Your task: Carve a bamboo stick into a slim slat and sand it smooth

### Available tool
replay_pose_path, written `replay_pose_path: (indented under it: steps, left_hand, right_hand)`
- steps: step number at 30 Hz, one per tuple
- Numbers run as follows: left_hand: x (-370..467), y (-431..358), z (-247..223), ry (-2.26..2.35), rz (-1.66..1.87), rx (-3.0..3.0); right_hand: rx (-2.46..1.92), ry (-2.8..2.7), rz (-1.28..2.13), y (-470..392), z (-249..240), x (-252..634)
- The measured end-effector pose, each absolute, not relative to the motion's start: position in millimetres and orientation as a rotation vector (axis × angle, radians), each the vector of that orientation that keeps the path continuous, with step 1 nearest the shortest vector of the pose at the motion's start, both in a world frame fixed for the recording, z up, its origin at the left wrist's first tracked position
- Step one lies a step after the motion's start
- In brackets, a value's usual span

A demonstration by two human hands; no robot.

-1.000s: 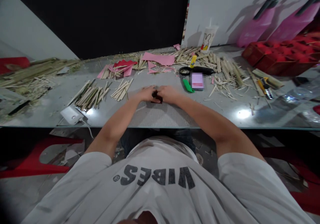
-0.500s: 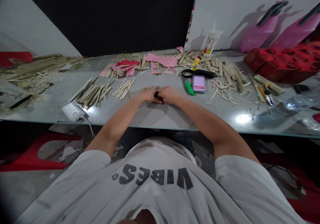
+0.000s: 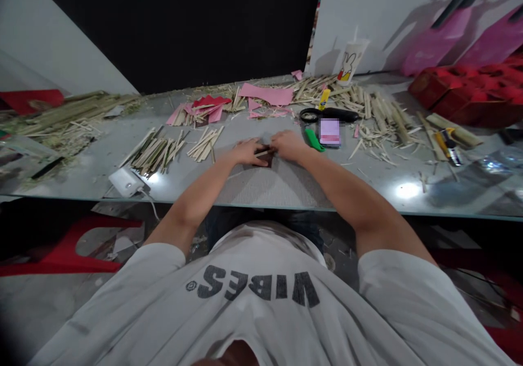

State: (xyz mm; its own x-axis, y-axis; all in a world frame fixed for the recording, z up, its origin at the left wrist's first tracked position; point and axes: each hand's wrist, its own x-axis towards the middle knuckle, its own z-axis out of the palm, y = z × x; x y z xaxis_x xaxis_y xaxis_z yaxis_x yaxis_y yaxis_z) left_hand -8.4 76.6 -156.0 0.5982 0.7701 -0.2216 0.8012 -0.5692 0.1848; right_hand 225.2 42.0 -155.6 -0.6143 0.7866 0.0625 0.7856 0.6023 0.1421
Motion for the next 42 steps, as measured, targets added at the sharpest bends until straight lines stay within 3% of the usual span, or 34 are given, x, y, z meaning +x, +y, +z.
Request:
replay_pose_path:
  steps: [22,29,36,42]
  left_hand:
    - [-7,78,-161,1.330,-0.145,2.570]
    - [-8,81,-161,1.301,-0.158,2.567]
    - [-10,76,-160,1.337,-0.112,2.582]
    - [-9,74,-152,1.278,-0.175,2.568]
  right_hand:
    - [1.215,2.848,0.308,27,-161,196]
    - [1.434,2.732,0.323,45,-150,223]
    - [1.258,2.836,0.228,30,-160,190]
    - [1.470,2.732,0.287,47,-146,231]
